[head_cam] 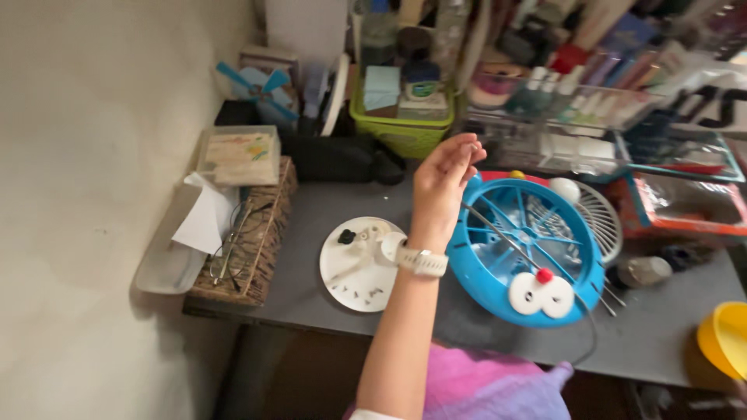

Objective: The person assembles a blue Doraemon-themed desk fan on a cluttered table. They use a screwdriver to tighten screws on the fan cage, attach the front grille, and secure the decorative faceplate and ears. The fan is rotated and adjusted during assembly.

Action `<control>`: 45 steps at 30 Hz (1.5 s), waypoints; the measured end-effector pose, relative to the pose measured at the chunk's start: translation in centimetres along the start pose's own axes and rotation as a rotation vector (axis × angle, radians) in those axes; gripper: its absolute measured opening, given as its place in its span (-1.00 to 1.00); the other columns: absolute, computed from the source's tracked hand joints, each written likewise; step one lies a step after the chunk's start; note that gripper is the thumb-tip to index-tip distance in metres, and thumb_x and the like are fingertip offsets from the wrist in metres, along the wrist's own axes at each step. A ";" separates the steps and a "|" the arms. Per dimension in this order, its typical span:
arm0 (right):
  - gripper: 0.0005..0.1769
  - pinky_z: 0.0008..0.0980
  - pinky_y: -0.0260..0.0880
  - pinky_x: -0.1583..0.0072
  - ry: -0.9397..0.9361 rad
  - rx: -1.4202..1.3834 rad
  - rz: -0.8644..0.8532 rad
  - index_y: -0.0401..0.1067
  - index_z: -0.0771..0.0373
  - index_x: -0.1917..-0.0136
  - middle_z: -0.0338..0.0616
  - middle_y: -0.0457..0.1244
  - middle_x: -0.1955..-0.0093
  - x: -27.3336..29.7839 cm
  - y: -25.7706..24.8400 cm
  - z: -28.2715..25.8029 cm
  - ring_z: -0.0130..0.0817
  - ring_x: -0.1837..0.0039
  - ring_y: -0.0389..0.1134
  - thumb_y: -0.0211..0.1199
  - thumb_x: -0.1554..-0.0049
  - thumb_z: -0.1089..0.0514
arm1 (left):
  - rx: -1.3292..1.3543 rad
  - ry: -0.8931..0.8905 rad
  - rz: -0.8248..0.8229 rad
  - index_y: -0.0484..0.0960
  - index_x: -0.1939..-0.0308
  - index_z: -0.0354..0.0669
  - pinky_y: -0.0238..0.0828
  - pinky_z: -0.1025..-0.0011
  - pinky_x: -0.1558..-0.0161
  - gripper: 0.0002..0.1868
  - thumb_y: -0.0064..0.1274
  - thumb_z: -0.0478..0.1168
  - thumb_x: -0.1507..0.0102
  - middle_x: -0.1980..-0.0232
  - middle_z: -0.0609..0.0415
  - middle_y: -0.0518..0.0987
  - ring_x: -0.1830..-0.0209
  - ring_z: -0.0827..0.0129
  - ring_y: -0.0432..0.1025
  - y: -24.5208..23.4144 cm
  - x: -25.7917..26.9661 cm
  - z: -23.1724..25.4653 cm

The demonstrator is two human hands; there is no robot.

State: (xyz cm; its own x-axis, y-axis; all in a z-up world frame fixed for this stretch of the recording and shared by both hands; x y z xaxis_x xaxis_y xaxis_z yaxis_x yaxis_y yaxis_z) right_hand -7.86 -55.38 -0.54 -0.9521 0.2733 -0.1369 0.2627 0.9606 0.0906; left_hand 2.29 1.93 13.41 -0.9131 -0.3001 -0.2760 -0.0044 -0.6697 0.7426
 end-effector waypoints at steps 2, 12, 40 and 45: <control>-0.62 -0.53 0.11 0.18 0.005 -0.011 -0.001 0.21 0.08 -0.52 -0.28 0.11 0.08 0.5 -1.6 0.6 -0.55 0.24 0.04 -0.08 -0.53 -0.05 | 0.012 -0.011 -0.090 0.61 -0.13 -0.26 0.43 0.56 0.03 -0.74 0.12 -0.23 -0.40 0.01 0.09 0.67 -0.02 0.46 0.57 2.9 2.8 2.6; -0.57 -0.53 0.05 0.26 0.171 0.049 -0.085 0.19 0.04 -0.57 -0.32 0.08 0.12 3.9 -3.9 -0.5 -0.57 0.31 -0.01 -0.06 -0.52 -0.07 | -1.356 0.256 -0.182 0.67 0.17 -0.24 0.49 0.34 0.06 -0.90 0.18 -0.33 -0.25 0.16 0.00 0.67 0.13 0.21 0.57 -0.3 16.5 12.1; -0.77 -0.26 0.47 -0.08 -0.522 0.799 -0.152 0.55 0.28 -0.06 -0.04 0.39 -0.01 -0.1 17.6 -5.8 -0.14 -0.06 0.46 0.31 -0.10 0.32 | -1.870 0.000 0.231 0.55 -0.04 -0.36 0.48 -0.10 0.14 -0.16 0.25 0.33 -0.04 0.11 -0.37 0.62 0.14 -0.27 0.53 2.6 5.2 -2.2; -0.74 -0.39 0.51 -0.10 -0.289 0.394 -0.267 0.55 0.24 -0.13 -0.10 0.44 -0.07 -10.4 25.0 -7.0 -0.32 -0.07 0.51 0.35 -0.17 0.17 | -1.781 -0.248 0.157 0.63 0.07 -0.22 0.48 -0.08 0.00 -0.50 0.26 0.02 -0.04 0.07 -0.29 0.65 0.02 -0.24 0.52 -0.8 3.0 -4.7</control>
State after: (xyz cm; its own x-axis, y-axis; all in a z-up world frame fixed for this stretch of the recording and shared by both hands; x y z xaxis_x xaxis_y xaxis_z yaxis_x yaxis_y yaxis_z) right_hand 7.50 -34.51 10.07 -0.9267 -0.0331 -0.3743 0.1093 0.9294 -0.3526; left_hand 1.50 -1.60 9.18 -0.8958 -0.4399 -0.0634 0.3230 -0.5465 -0.7726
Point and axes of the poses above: each hand's wrist, its own x-axis away from the middle knuckle, its own y-axis out of the palm, z = x × y, the point moved 7 cm from there along -x, towards the middle knuckle
